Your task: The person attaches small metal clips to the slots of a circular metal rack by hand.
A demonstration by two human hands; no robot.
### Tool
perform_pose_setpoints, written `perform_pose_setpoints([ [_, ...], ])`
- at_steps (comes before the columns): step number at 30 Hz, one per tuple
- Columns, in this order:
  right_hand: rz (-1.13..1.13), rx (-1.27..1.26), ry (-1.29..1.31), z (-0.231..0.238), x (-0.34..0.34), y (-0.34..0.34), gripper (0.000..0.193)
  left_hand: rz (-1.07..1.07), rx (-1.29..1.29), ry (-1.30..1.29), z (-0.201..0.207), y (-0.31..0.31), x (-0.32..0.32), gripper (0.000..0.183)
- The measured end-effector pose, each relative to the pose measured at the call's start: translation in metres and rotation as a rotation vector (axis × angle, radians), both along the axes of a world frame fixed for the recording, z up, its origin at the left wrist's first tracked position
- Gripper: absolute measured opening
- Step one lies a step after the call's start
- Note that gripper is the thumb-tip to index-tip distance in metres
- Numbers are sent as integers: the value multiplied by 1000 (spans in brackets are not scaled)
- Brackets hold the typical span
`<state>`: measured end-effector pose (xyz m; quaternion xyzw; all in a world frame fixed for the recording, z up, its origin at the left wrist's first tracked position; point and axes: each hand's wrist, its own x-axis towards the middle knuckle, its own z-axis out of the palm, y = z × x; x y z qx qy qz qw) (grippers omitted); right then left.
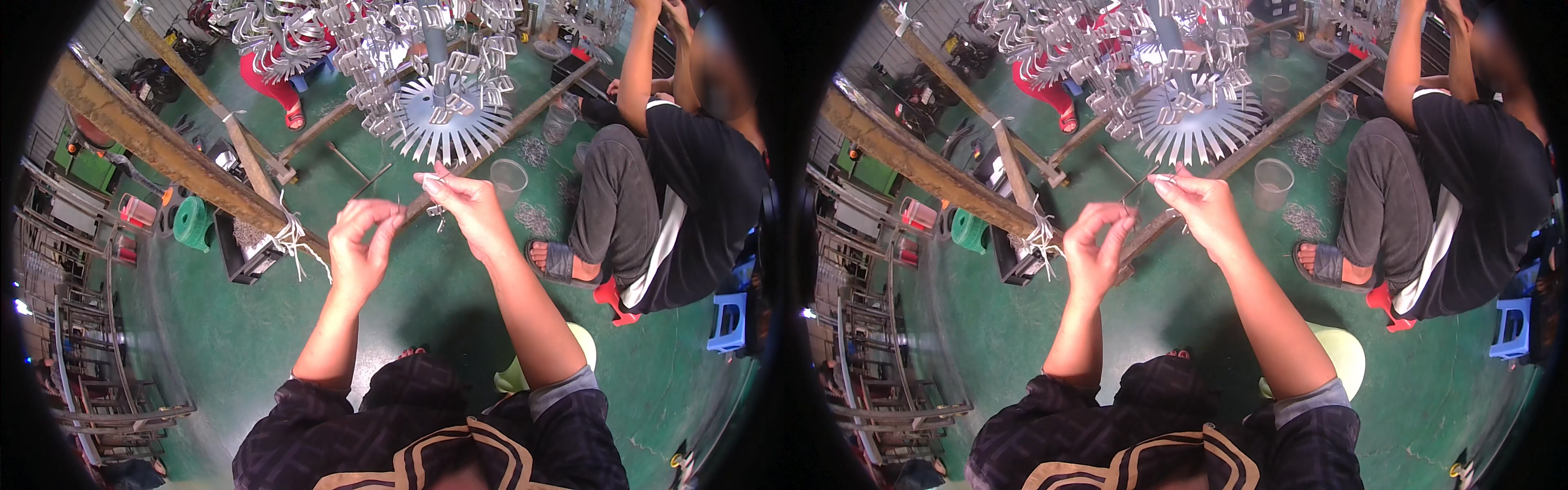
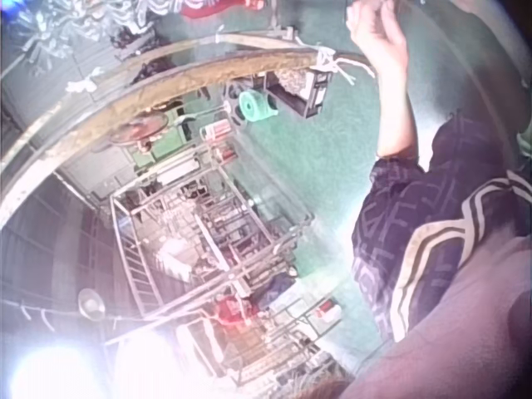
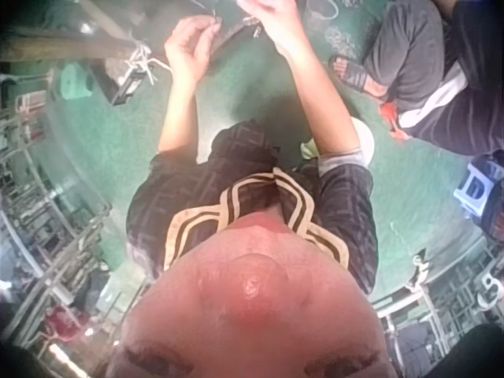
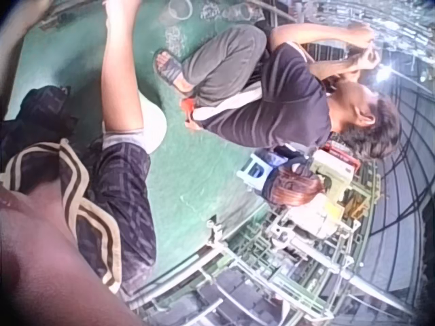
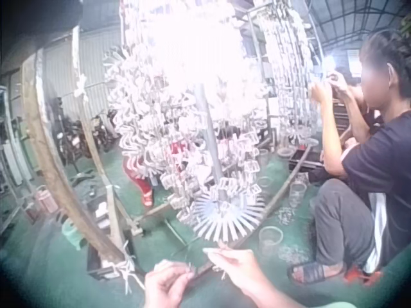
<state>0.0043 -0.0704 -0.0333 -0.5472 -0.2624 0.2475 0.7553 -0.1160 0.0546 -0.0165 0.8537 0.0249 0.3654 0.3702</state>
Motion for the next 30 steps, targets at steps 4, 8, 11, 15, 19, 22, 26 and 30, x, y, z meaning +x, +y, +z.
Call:
perform_pose_setpoints([
  [4,8,-16,8,-3,2,-2,26,-15,-61,-102,32,-3,28,9],
  [8,14,-8,4,-2,0,-4,25,46,-171,-141,55,-7,60,13],
  [11,-3,-26,-23,1,1,-9,24,41,-252,-138,64,-8,79,12],
  [15,-5,-34,-54,6,2,-15,23,66,-249,-108,74,-11,88,13],
  [19,-13,-36,-55,4,7,-20,23,67,-248,-86,76,-13,92,13],
  [22,-15,-25,-38,5,8,-23,24,67,-252,-71,75,-13,97,14],
  [26,-25,-38,-42,4,9,-27,24,90,-247,-72,74,-11,103,14],
  [30,-47,-49,-43,7,10,-31,23,138,-207,-74,78,-8,104,14],
])
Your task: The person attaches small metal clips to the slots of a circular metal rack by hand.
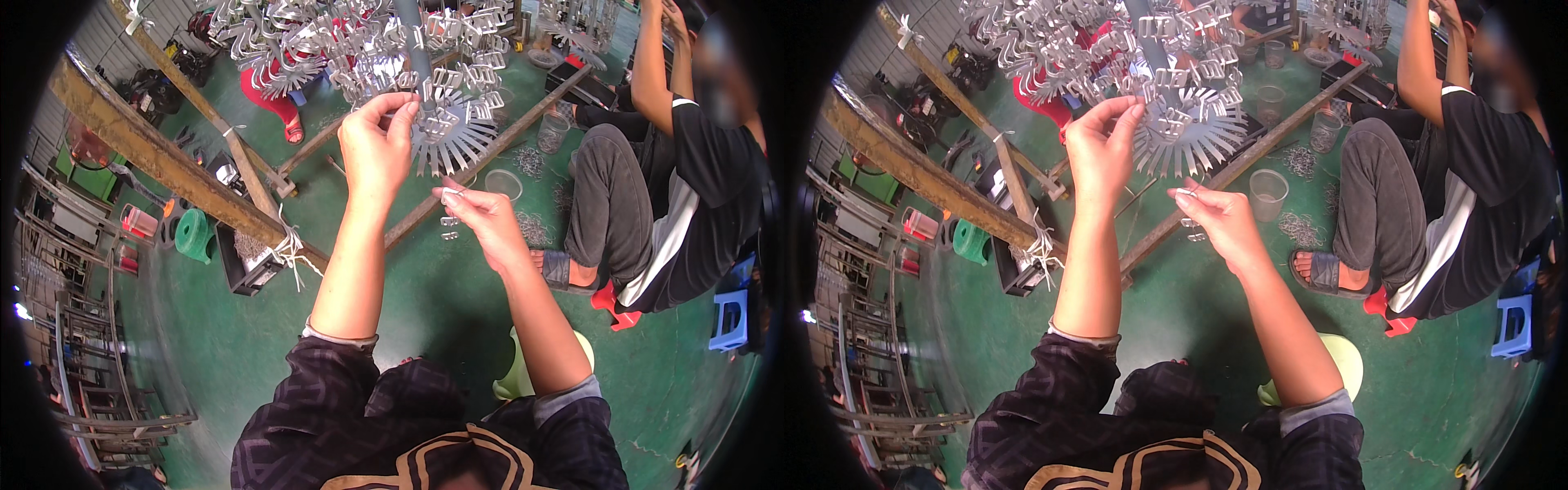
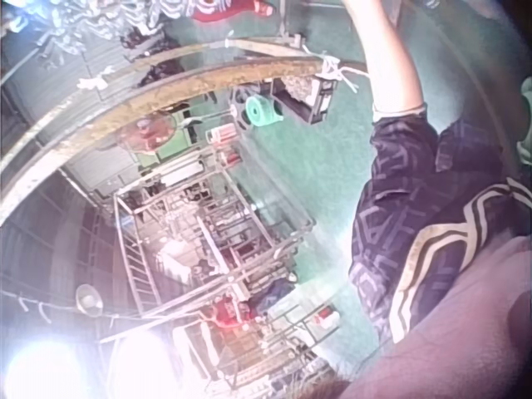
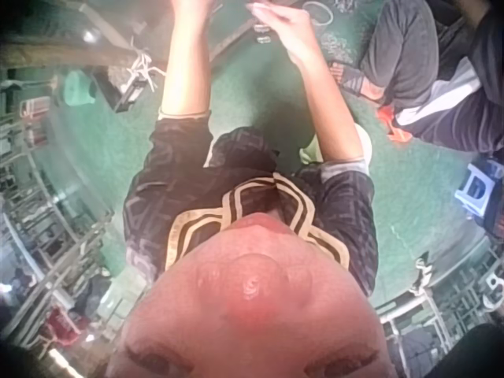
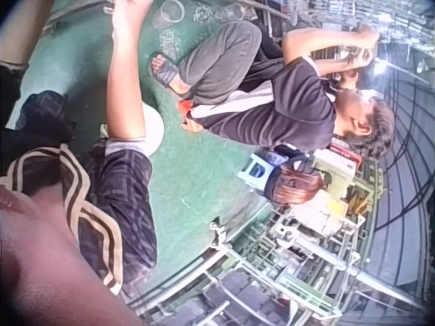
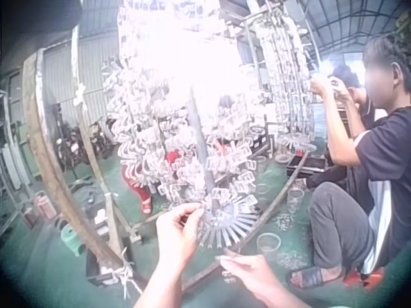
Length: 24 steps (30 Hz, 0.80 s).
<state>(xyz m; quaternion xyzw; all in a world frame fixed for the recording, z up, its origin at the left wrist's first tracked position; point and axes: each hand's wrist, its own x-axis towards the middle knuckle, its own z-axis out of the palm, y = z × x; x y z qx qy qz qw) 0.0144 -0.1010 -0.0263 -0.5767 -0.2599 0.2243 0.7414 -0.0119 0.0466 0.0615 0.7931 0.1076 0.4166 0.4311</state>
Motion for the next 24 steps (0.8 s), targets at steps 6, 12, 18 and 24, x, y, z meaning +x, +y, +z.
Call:
perform_pose_setpoints([
  [6,-8,26,40,-2,3,-5,21,21,1,-46,-5,7,0,13],
  [12,14,38,27,-6,4,-7,23,70,71,-73,-10,17,-4,13],
  [18,11,36,26,-4,3,-8,23,135,115,-72,-9,17,-7,13],
  [24,-3,39,28,-2,4,-12,23,182,185,-75,-8,15,-11,12],
])
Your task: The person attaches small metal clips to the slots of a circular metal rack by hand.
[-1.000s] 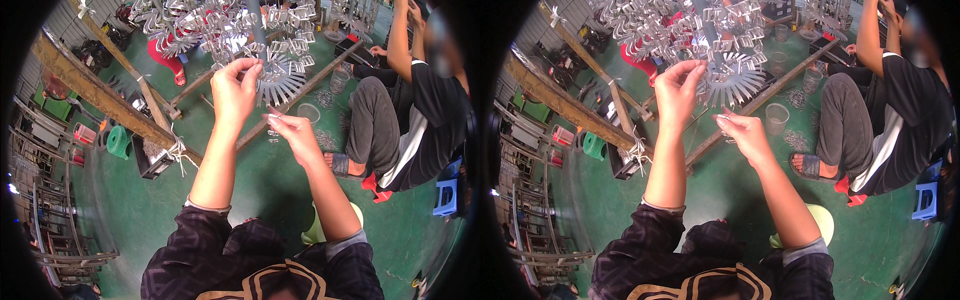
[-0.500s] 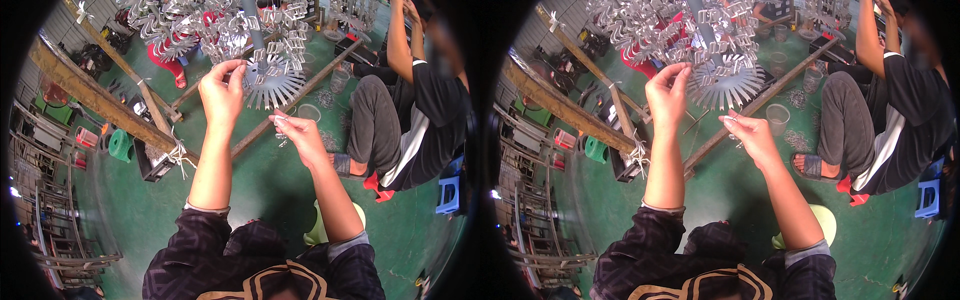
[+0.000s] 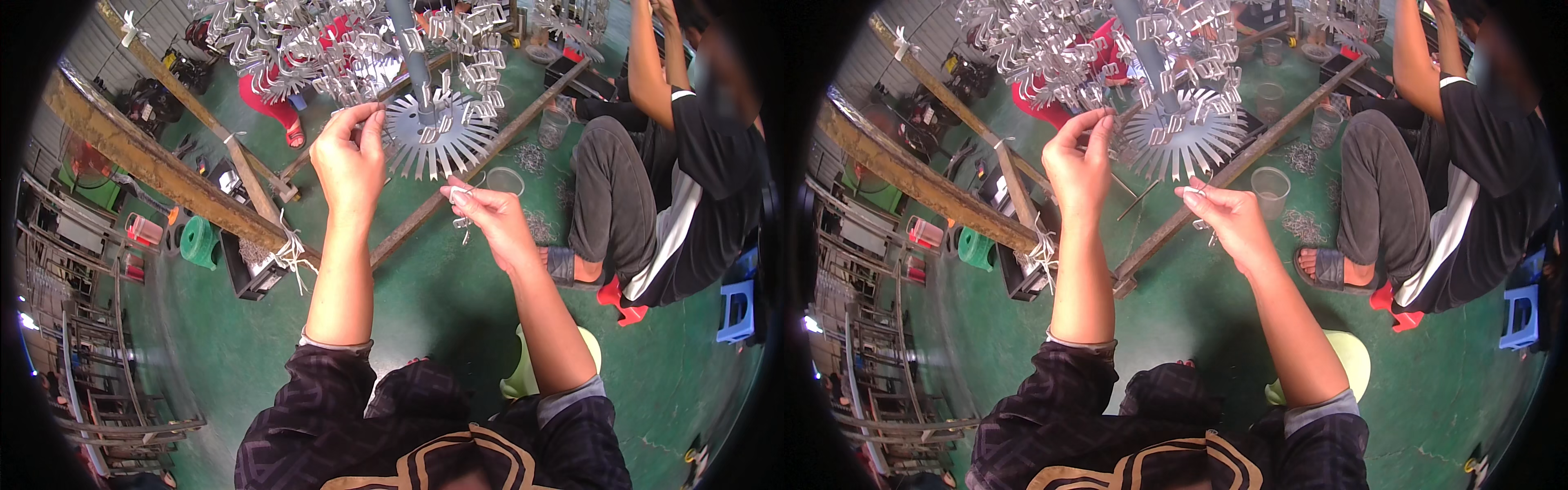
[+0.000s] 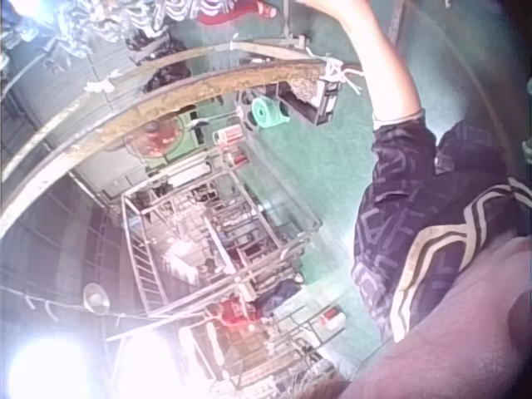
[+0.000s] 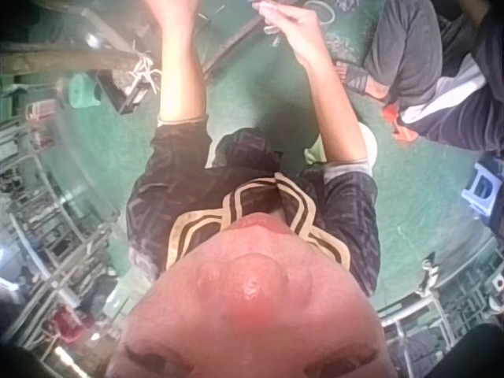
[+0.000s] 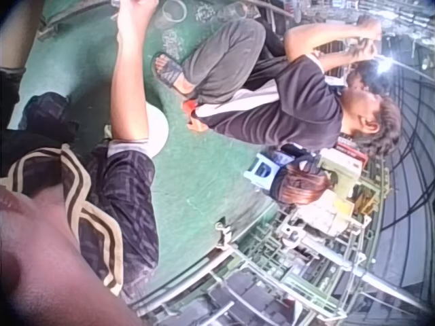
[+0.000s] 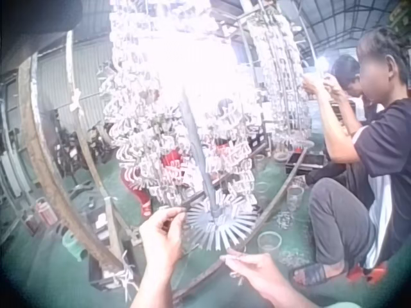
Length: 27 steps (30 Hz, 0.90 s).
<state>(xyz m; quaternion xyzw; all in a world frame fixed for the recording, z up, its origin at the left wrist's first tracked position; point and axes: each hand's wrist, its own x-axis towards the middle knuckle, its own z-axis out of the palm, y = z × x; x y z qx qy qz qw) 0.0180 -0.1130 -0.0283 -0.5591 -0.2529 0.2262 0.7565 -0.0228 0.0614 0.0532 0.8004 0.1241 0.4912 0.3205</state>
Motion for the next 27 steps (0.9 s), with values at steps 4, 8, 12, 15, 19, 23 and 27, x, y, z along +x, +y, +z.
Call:
perform_pose_setpoints([
  [4,4,12,16,1,-1,1,24,43,90,21,4,-2,-6,12],
  [8,-4,13,2,2,-1,0,25,29,131,3,3,-4,-8,11],
  [12,-9,-4,-32,2,0,-2,27,40,170,6,6,-8,-12,10],
  [15,-16,-19,-14,2,0,-2,28,51,202,0,7,-10,-14,9],
  [19,-15,-14,7,3,-1,-3,29,56,231,9,7,-11,-17,9],
  [23,-15,4,-4,4,0,-4,29,36,239,27,8,-16,-21,9],
  [27,-6,34,2,2,0,-4,28,13,250,34,8,-16,-21,9],
])
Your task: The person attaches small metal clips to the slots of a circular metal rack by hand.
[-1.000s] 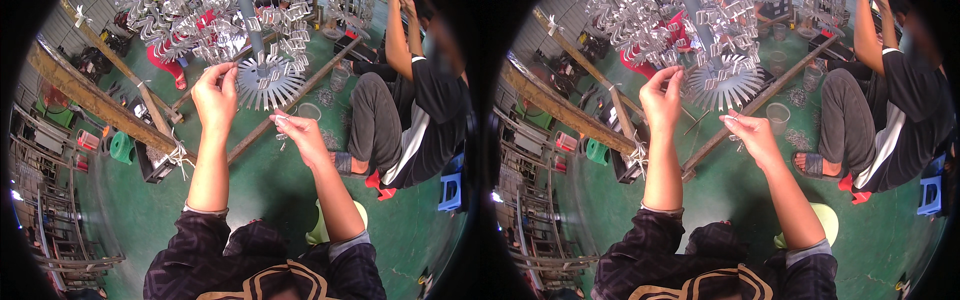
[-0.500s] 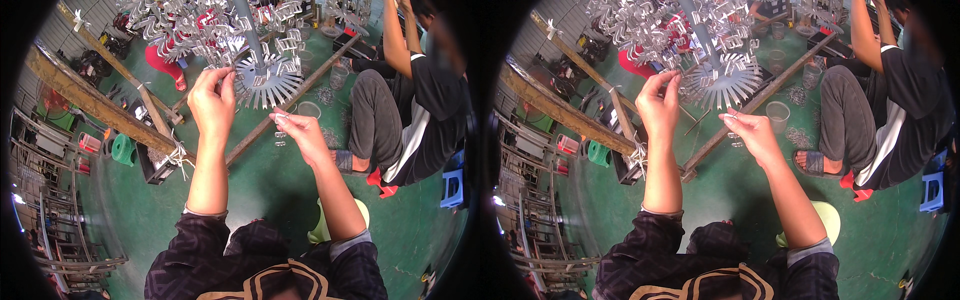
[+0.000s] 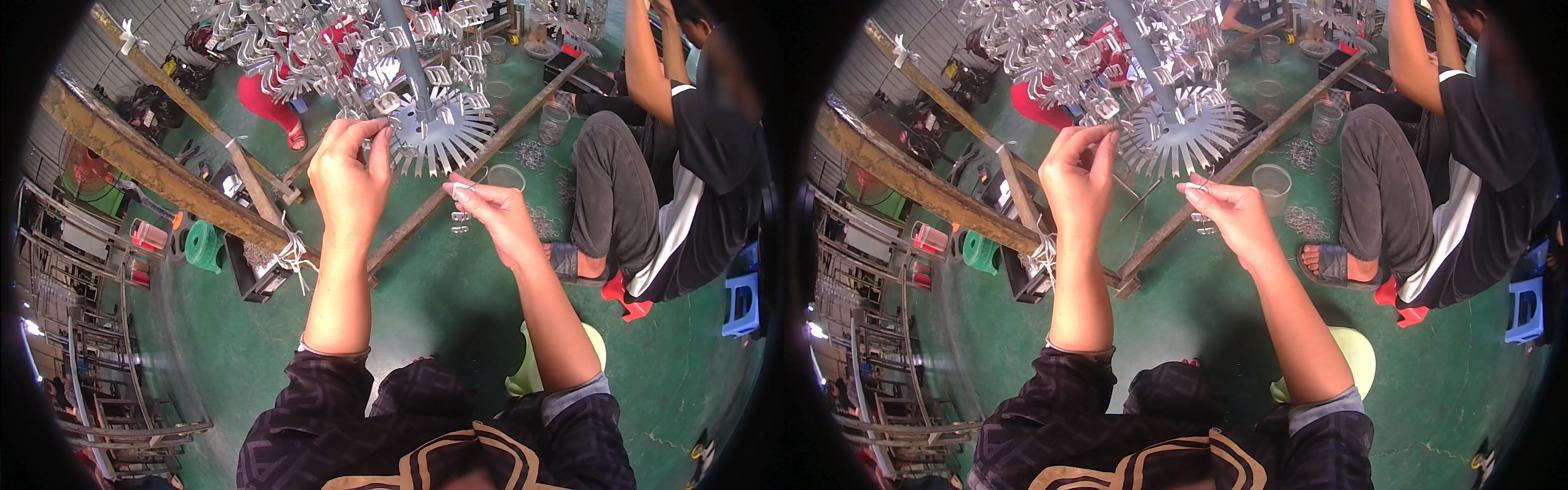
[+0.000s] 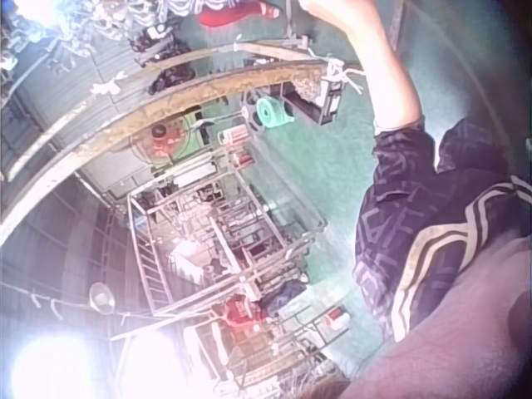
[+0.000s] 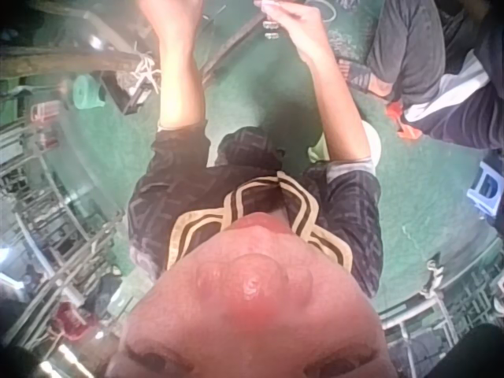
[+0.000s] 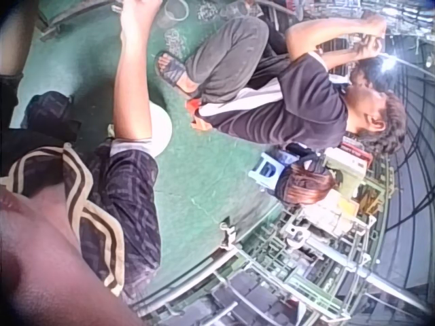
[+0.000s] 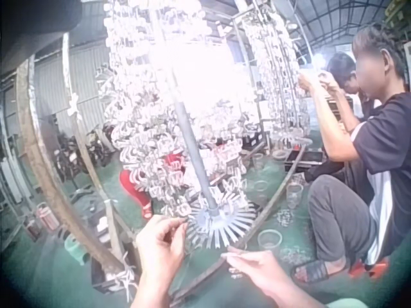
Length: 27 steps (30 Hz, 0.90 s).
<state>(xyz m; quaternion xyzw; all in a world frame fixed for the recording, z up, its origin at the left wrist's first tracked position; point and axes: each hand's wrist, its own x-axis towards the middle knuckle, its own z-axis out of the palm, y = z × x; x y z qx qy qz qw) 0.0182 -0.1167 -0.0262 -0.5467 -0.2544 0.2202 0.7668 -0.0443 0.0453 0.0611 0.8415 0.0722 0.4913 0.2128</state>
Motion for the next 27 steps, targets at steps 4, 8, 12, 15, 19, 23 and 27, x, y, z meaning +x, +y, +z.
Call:
perform_pose_setpoints([
  [4,-56,6,-31,9,-1,-1,26,-18,10,26,2,-3,1,8],
  [8,-91,172,-92,26,-1,-1,22,-32,55,24,3,-1,4,7],
  [12,-74,277,-142,50,2,1,19,-42,-7,60,2,0,6,8],
  [15,-65,303,-152,64,7,6,21,-58,-14,79,0,2,6,9],
  [19,-56,285,-188,71,12,17,25,-73,21,70,-1,5,4,8],
  [23,-66,262,-214,75,9,22,25,-109,-99,116,2,7,1,8],
  [27,-148,278,-250,76,4,24,23,-283,-325,150,3,10,2,10],
])
